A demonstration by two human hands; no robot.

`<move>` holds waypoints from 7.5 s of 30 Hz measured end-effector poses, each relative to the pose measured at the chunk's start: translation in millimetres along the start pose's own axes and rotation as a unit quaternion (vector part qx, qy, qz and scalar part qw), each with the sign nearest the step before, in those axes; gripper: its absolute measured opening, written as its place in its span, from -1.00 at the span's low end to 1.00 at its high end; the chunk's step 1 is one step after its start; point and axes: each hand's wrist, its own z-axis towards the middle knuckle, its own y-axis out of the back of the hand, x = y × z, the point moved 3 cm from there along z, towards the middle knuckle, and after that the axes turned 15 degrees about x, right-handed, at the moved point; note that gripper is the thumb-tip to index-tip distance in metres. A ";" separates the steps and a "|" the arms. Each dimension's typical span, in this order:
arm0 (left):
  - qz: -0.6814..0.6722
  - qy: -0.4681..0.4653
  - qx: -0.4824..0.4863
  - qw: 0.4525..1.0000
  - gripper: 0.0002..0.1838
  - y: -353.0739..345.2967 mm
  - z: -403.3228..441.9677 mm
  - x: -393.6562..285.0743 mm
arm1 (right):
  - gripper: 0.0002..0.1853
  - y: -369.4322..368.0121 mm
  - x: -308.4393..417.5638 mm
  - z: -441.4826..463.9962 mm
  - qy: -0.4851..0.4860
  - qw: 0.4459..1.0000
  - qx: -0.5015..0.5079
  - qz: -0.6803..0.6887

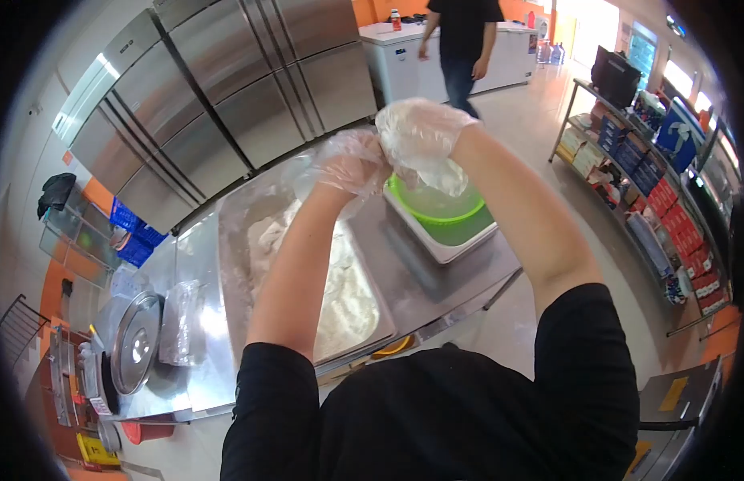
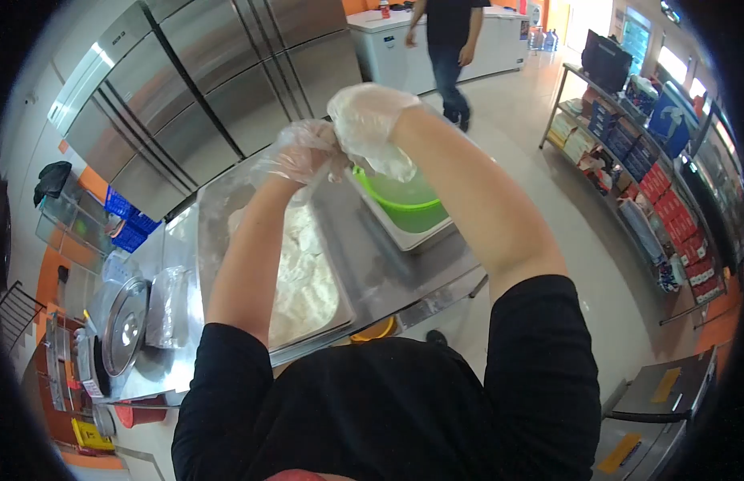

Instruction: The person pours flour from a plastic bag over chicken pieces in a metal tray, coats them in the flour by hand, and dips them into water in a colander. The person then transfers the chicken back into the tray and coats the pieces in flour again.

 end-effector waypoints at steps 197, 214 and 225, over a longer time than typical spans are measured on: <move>-0.065 0.434 -0.028 0.898 -0.68 25.4 -290.3 122.8 | -0.61 -194.3 158.8 166.8 -0.040 0.954 0.220 0.200; 0.221 0.326 0.071 0.916 -0.66 34.3 -277.2 151.3 | -0.76 -126.3 163.6 165.2 -0.007 0.962 0.272 0.004; 0.314 0.392 0.104 0.858 -0.79 27.3 -245.4 144.9 | -0.76 -167.5 214.9 199.9 -0.214 0.903 0.116 0.354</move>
